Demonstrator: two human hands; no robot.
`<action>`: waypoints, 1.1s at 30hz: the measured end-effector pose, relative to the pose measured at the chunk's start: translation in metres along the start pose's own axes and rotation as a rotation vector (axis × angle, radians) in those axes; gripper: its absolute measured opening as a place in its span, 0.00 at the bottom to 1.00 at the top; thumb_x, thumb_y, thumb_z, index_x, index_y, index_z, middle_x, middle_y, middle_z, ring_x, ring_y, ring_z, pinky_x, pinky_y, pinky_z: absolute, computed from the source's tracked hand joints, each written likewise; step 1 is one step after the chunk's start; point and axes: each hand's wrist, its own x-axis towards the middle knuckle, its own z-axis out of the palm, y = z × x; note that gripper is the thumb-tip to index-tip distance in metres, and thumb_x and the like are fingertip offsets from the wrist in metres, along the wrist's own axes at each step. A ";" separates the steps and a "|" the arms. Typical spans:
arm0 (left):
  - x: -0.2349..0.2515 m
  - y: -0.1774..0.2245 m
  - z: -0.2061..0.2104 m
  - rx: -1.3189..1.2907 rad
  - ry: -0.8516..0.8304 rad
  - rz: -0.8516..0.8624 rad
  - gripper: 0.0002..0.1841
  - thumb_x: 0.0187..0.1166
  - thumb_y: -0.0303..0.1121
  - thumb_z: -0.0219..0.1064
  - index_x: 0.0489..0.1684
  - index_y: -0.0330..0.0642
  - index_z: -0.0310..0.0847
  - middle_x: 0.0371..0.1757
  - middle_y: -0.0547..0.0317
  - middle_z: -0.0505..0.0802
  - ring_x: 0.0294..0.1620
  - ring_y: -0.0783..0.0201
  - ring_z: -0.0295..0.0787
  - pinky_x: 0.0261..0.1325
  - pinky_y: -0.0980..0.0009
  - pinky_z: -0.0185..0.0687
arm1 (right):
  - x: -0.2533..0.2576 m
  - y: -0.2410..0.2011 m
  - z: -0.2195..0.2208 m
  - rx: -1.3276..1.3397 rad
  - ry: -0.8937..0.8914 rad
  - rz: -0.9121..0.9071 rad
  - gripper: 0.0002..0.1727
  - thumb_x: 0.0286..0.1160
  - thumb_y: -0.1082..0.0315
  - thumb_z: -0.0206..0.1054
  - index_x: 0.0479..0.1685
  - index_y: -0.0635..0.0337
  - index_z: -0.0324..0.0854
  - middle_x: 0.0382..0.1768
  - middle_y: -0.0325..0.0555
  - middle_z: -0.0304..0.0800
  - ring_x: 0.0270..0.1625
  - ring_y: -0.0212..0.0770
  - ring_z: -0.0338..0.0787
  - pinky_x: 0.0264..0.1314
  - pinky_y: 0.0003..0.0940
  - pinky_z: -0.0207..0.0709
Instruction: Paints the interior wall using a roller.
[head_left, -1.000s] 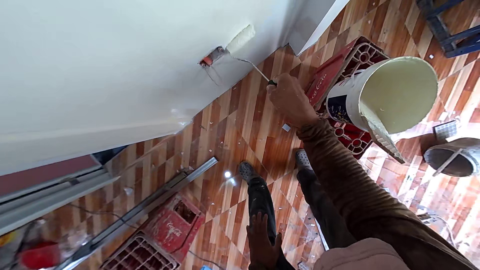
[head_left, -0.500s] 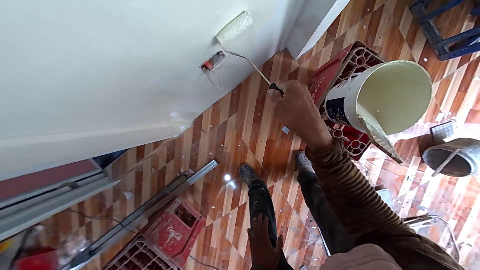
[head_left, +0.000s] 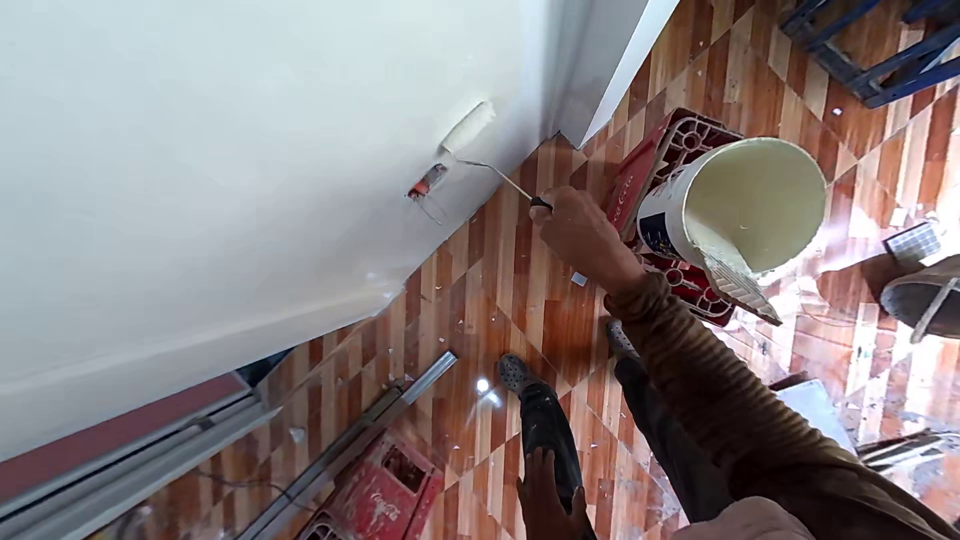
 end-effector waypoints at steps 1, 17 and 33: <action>0.001 0.002 -0.002 0.001 -0.016 -0.006 0.42 0.75 0.65 0.59 0.84 0.43 0.73 0.88 0.44 0.72 0.92 0.40 0.58 0.87 0.28 0.45 | -0.022 0.001 -0.007 0.043 0.029 -0.029 0.17 0.91 0.51 0.55 0.44 0.54 0.82 0.24 0.51 0.81 0.20 0.50 0.83 0.18 0.49 0.75; 0.011 0.002 -0.013 0.037 -0.057 -0.038 0.42 0.73 0.63 0.63 0.85 0.45 0.72 0.88 0.47 0.72 0.92 0.44 0.58 0.88 0.31 0.47 | -0.020 -0.052 -0.068 -0.212 0.124 -0.079 0.15 0.88 0.56 0.58 0.38 0.54 0.84 0.34 0.50 0.86 0.41 0.54 0.89 0.36 0.58 0.79; 0.013 -0.016 -0.025 -0.026 0.041 -0.001 0.42 0.80 0.63 0.46 0.85 0.39 0.70 0.85 0.36 0.74 0.89 0.36 0.63 0.83 0.25 0.50 | 0.179 0.082 0.115 -0.187 -0.073 0.135 0.15 0.81 0.61 0.65 0.51 0.66 0.81 0.47 0.67 0.88 0.51 0.67 0.91 0.48 0.69 0.82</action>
